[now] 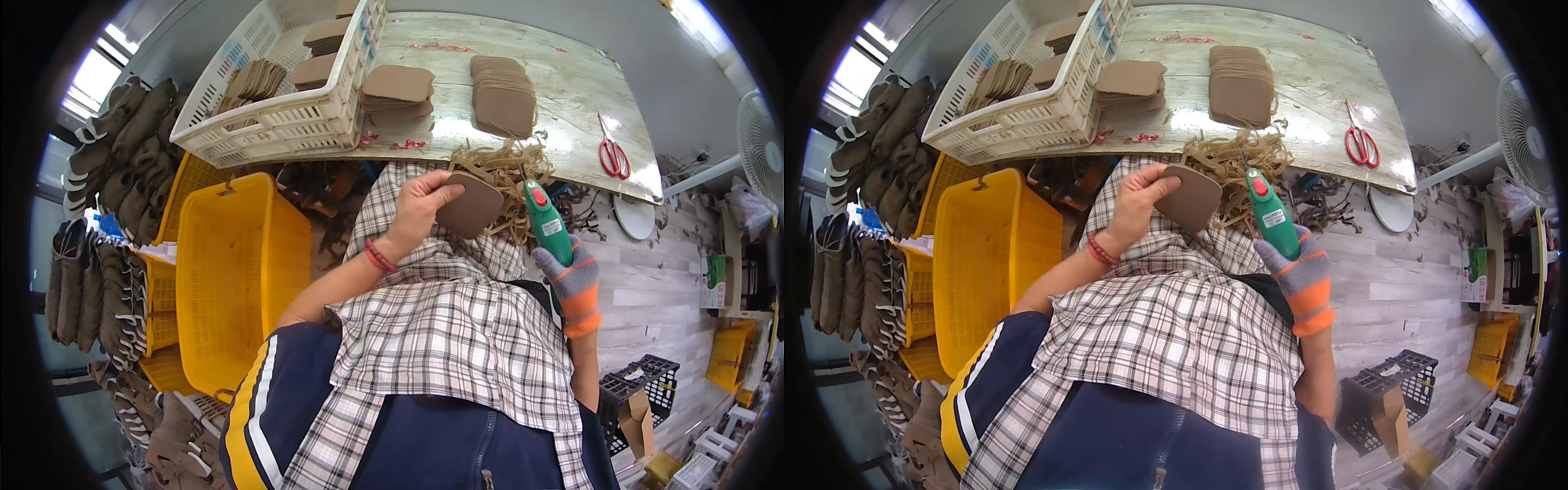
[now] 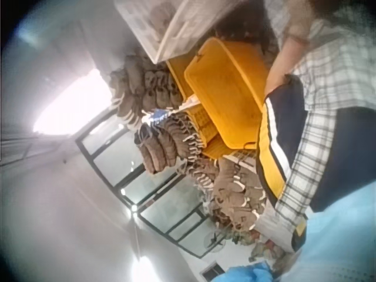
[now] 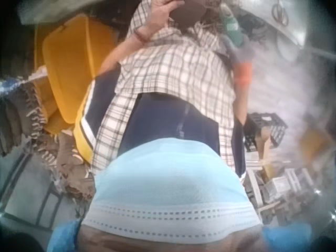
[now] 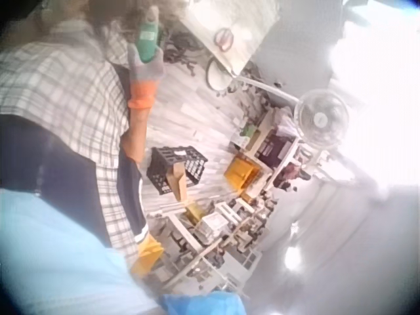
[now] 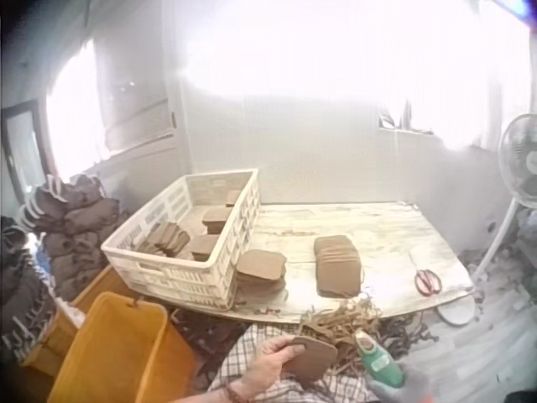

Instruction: The person uses a green rotary tool to trim the edges of brown cardboard pieces one by one. They pick each piece from a stack, run the tool along the edges, and place the trimmed piece into a white basket. The process is repeated for multiple pieces throughout the clip.

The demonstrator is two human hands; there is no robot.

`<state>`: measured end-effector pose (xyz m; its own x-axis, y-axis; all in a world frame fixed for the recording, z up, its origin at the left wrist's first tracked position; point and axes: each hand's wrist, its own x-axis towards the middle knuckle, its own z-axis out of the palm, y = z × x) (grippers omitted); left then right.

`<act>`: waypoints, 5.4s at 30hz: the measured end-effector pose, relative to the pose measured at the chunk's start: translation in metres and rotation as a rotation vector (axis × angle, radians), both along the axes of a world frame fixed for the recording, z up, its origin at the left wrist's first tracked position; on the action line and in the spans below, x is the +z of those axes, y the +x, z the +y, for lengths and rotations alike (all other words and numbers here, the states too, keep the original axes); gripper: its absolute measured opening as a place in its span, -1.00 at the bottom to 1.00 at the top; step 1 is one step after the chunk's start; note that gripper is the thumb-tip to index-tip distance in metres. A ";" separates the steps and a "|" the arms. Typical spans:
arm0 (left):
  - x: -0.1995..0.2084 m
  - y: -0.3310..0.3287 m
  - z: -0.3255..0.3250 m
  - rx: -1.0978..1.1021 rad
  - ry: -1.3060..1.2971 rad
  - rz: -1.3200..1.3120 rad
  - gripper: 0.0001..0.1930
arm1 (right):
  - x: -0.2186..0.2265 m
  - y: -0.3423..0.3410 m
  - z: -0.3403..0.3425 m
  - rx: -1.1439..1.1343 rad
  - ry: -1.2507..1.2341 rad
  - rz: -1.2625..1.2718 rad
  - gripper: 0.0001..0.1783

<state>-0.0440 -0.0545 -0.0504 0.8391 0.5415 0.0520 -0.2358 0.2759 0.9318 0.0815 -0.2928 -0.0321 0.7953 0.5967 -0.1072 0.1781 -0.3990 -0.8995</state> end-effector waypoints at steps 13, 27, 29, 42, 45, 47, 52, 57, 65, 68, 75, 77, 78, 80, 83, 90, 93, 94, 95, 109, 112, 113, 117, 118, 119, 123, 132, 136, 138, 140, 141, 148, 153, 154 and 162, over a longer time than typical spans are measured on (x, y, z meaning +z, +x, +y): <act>0.043 0.018 0.031 -0.340 0.396 0.218 -0.86 | 0.018 -0.022 -0.003 0.169 0.021 -0.135 -0.44; 0.054 0.037 0.041 -0.616 0.640 0.428 -0.74 | 0.019 -0.014 -0.004 0.233 -0.028 -0.116 -0.40; 0.051 0.042 0.045 -0.680 0.585 0.404 -0.66 | 0.016 -0.013 -0.002 0.244 -0.010 -0.049 -0.40; 0.031 0.057 0.138 0.376 -0.166 -0.022 -0.79 | -0.007 0.008 -0.027 -0.020 0.037 0.101 -0.53; 0.023 0.072 0.175 0.580 -0.302 -0.090 -0.68 | -0.008 0.009 -0.028 -0.054 0.046 0.133 -0.53; 0.016 0.079 0.181 0.729 -0.252 -0.023 -0.66 | -0.008 0.008 -0.028 -0.045 0.046 0.125 -0.53; -0.018 0.100 0.188 1.161 0.485 0.392 -0.48 | -0.012 0.007 -0.029 -0.039 0.078 0.098 -0.53; -0.009 0.101 0.165 1.181 1.398 0.484 -0.41 | -0.011 0.012 -0.033 -0.088 0.036 0.153 -0.55; -0.023 0.164 0.097 0.549 1.903 0.401 -0.40 | -0.013 0.012 -0.028 -0.098 0.053 0.161 -0.59; -0.046 0.187 0.099 0.267 1.832 0.482 -0.35 | -0.011 0.012 -0.026 -0.084 0.016 0.142 -0.58; -0.046 0.175 0.083 0.296 1.683 0.343 -0.39 | -0.015 0.011 -0.023 -0.097 -0.015 0.084 -0.58; -0.044 0.170 0.077 0.359 1.545 0.283 -0.58 | -0.014 0.011 -0.021 -0.108 -0.024 0.110 -0.56; -0.043 0.165 0.079 0.318 1.435 0.317 -0.61 | -0.014 0.012 -0.020 -0.113 -0.030 0.122 -0.55; -0.043 0.156 0.078 0.349 1.329 0.363 -0.72 | -0.017 0.014 -0.019 -0.135 -0.003 0.168 -0.54; -0.049 0.154 0.075 0.292 0.360 0.154 -0.71 | -0.019 0.022 -0.013 -0.157 0.029 0.155 -0.53; 0.014 0.159 0.010 0.188 -0.685 -0.349 -0.68 | 0.010 0.034 0.022 -0.195 0.124 0.082 -0.54; 0.022 0.166 0.005 0.161 -0.886 -0.420 -0.66 | 0.020 0.037 0.031 -0.198 0.158 0.098 -0.57; 0.024 0.169 0.005 0.151 -0.951 -0.431 -0.66 | 0.028 0.036 0.033 -0.199 0.167 0.107 -0.58; 0.025 0.171 0.004 0.145 -0.985 -0.448 -0.64 | 0.032 0.035 0.035 -0.201 0.176 0.118 -0.59; 0.032 0.168 -0.018 0.056 -1.059 -0.501 -0.65 | 0.035 0.038 0.035 -0.177 0.249 0.094 -0.66; 0.026 0.166 -0.024 0.052 -1.026 -0.460 -0.66 | 0.038 0.037 0.035 -0.189 0.265 0.123 -0.66; 0.023 0.165 -0.025 0.056 -1.017 -0.442 -0.66 | 0.040 0.036 0.035 -0.189 0.273 0.137 -0.66; 0.013 0.161 -0.033 -0.028 -0.957 -0.426 -0.62 | 0.045 0.037 0.035 -0.210 0.275 0.125 -0.67; 0.011 0.160 -0.036 -0.042 -0.950 -0.417 -0.62 | 0.046 0.038 0.035 -0.214 0.281 0.127 -0.68; 0.010 0.157 -0.039 -0.054 -0.941 -0.409 -0.62 | 0.046 0.039 0.035 -0.218 0.288 0.130 -0.68; 0.001 0.151 -0.044 -0.120 -0.870 -0.351 -0.60 | 0.046 0.046 0.031 -0.215 0.298 0.115 -0.68; -0.011 0.141 -0.007 -0.170 -0.443 -0.265 -0.73 | 0.056 0.048 0.010 -0.133 0.242 0.117 -0.69; -0.006 0.136 0.025 -0.273 -0.249 -0.175 -0.65 | 0.054 0.047 -0.004 -0.084 0.168 0.141 -0.66; -0.003 0.134 0.036 -0.285 -0.156 -0.125 -0.64 | 0.053 0.046 -0.008 -0.064 0.134 0.149 -0.66; 0.000 0.131 0.045 -0.309 -0.089 -0.053 -0.63 | 0.052 0.044 -0.010 -0.047 0.113 0.170 -0.65; 0.000 0.129 0.047 -0.329 -0.082 -0.034 -0.63 | 0.051 0.043 -0.011 -0.041 0.104 0.182 -0.66; -0.008 0.121 0.047 -0.418 -0.052 0.161 -0.61 | 0.039 0.037 -0.006 -0.042 0.102 0.204 -0.65; -0.009 0.110 0.032 -0.508 -0.094 0.252 -0.64 | 0.037 0.038 0.000 -0.049 0.103 0.221 -0.64; -0.009 0.108 0.031 -0.524 -0.118 0.275 -0.64 | 0.037 0.038 0.001 -0.045 0.106 0.229 -0.64; -0.004 0.104 0.056 -0.448 0.296 0.237 -0.69 | 0.031 0.041 -0.003 0.001 0.132 0.317 -0.65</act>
